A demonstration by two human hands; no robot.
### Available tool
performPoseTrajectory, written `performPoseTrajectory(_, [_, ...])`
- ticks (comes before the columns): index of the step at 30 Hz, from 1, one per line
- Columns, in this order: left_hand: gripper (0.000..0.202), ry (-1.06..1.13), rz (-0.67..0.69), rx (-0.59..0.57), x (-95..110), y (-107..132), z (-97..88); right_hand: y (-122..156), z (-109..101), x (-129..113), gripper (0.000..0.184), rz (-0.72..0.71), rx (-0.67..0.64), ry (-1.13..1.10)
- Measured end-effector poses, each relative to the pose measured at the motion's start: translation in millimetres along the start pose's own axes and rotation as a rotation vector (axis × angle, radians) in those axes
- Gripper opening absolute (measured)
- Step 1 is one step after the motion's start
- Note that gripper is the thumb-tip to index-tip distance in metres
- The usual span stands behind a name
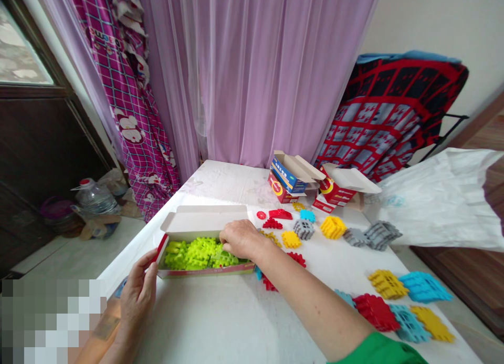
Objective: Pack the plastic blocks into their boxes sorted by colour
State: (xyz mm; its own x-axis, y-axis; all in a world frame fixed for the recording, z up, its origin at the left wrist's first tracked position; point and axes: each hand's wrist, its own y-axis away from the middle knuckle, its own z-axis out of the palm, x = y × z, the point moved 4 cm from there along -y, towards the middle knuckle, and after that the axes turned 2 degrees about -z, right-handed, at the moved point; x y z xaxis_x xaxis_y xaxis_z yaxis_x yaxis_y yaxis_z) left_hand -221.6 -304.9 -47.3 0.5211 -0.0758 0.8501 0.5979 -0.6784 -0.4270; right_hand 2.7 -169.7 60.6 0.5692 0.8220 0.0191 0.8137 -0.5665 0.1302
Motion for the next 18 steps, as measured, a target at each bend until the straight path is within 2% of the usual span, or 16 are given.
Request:
performPoseTrajectory(6, [0.039,0.010,-0.013,-0.001,1,-1,0.9,1,-8,3,0.027,0.051,0.030,0.003])
performPoseTrajectory(13, [0.039,0.013,-0.020,-0.004,-1,0,1.3,-14,-7,-29,0.031,0.033,-0.072,0.052])
performPoseTrajectory(18, [0.040,0.018,-0.033,-0.006,-2,0,1.7,-21,-4,-37,0.032,0.045,-0.077,0.057])
